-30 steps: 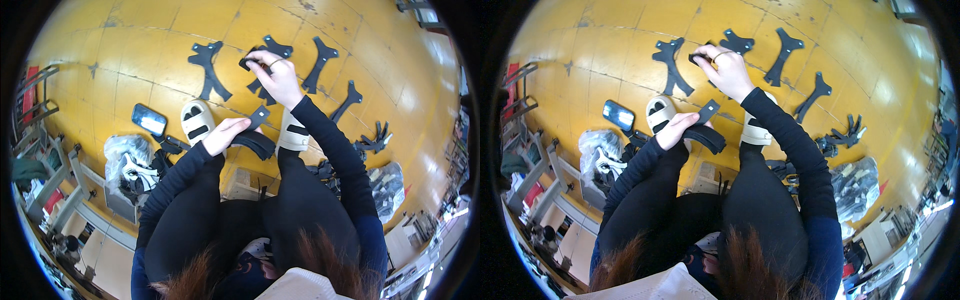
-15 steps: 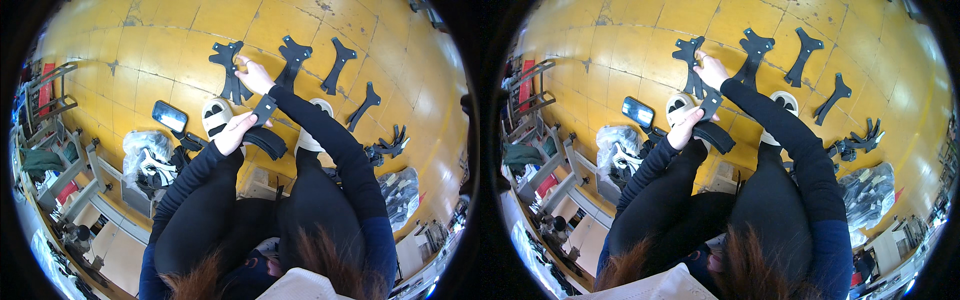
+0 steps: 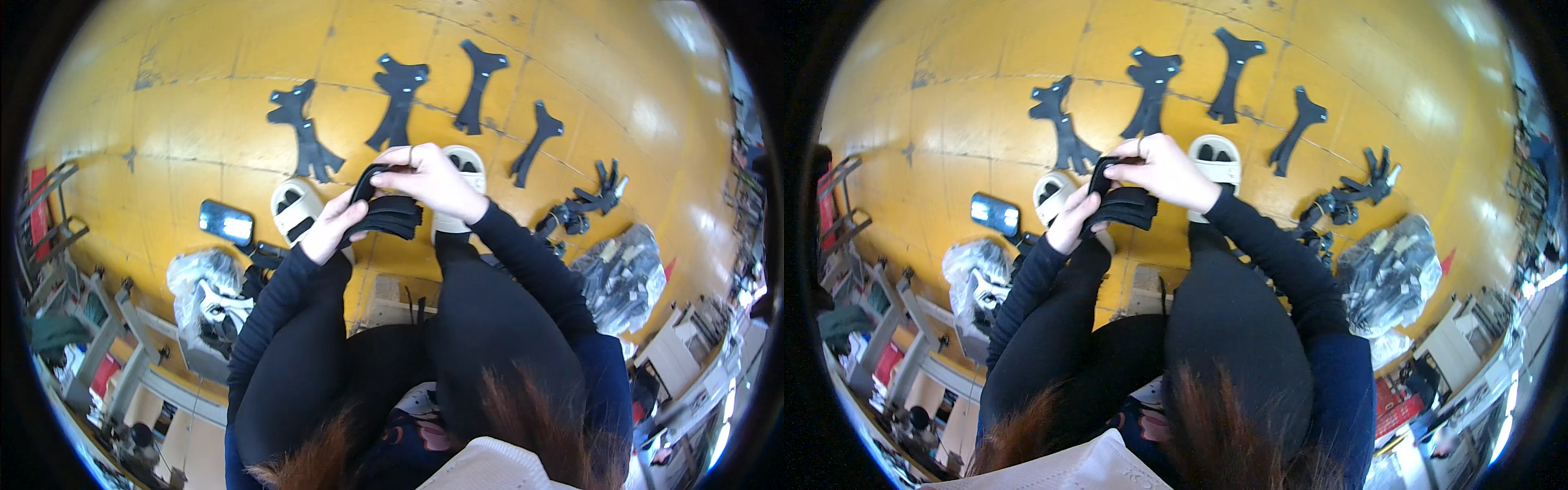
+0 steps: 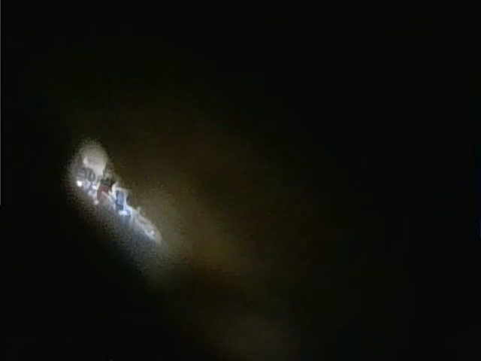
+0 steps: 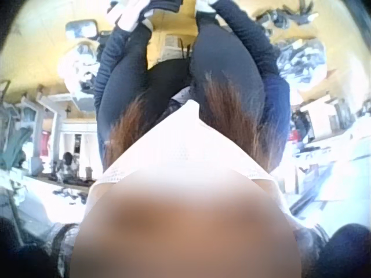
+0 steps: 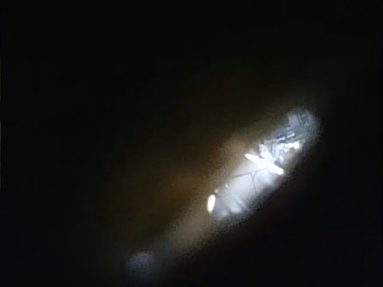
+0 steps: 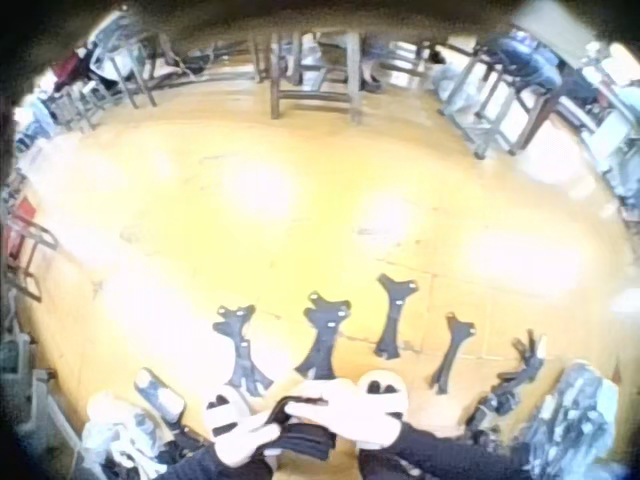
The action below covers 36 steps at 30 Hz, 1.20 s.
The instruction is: The person sits on the floor and assembles small black plastic components by hand. They pick up parts from a plastic bag and the floor, attach smaller pieces to larger Y-shaped frames, and place the finished assemblies into a pile.
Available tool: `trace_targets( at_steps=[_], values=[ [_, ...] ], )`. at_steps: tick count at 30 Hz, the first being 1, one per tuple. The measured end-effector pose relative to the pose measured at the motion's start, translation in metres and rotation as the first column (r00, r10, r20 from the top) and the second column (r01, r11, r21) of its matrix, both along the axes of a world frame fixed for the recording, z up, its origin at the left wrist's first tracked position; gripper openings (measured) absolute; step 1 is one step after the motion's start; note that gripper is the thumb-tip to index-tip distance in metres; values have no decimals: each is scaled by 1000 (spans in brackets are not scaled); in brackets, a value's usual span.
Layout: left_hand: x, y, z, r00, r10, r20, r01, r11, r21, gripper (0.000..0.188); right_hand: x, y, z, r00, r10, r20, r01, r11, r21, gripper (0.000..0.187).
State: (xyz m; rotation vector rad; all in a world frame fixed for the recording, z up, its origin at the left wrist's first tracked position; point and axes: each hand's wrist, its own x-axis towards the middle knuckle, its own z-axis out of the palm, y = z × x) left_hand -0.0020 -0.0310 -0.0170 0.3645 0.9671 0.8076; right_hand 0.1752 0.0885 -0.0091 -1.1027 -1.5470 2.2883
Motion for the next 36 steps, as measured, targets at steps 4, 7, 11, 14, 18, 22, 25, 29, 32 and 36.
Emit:
trace_targets(
  at_steps=[4, 7, 11, 14, 18, 22, 25, 29, 32, 36],
  values=[
    [5, 2, -3, 982, -189, 24, 189, 982, -22, 48, 29, -10, 5, 969, -231, -91, 239, 966, 93, 17],
    [6, 0, -7, 939, -337, -67, 332, 941, -68, 49, 60, -11, 3, 902, -427, -59, 430, 901, 58, 19],
    [6, -5, -11, 937, -347, 32, 347, 923, -168, 49, 121, -10, -8, 776, -629, 47, 618, 773, 141, 18],
    [5, -6, -12, 956, -292, -7, 290, 948, 129, 54, 169, -14, -25, 742, -646, 177, 589, 755, 287, 16],
    [2, -2, -9, 942, -297, 155, 308, 950, -55, 47, 233, -6, -64, 703, -598, 384, 469, 796, 383, 18],
    [5, -3, -3, 971, -159, 179, 175, 982, -76, 37, 272, 12, -126, 593, -648, 478, 413, 754, 510, 22],
    [5, -5, 1, 983, -102, 156, 114, 991, -67, 32, 278, 22, -153, 466, -735, 492, 259, 645, 719, 30],
    [0, 5, 12, 986, -42, 162, 58, 994, -94, 25, 228, 27, -124, 470, -857, 213, 400, 421, 814, 38],
    [-6, 18, 37, 998, -15, 59, 16, 1000, -17, 27, 144, 14, -57, 723, -673, -153, 674, 641, 367, 34],
    [-11, 36, 90, 951, -5, -309, 85, 966, 244, 25, 31, -7, 46, 799, -370, -474, 404, 914, -32, 65]
  ],
)
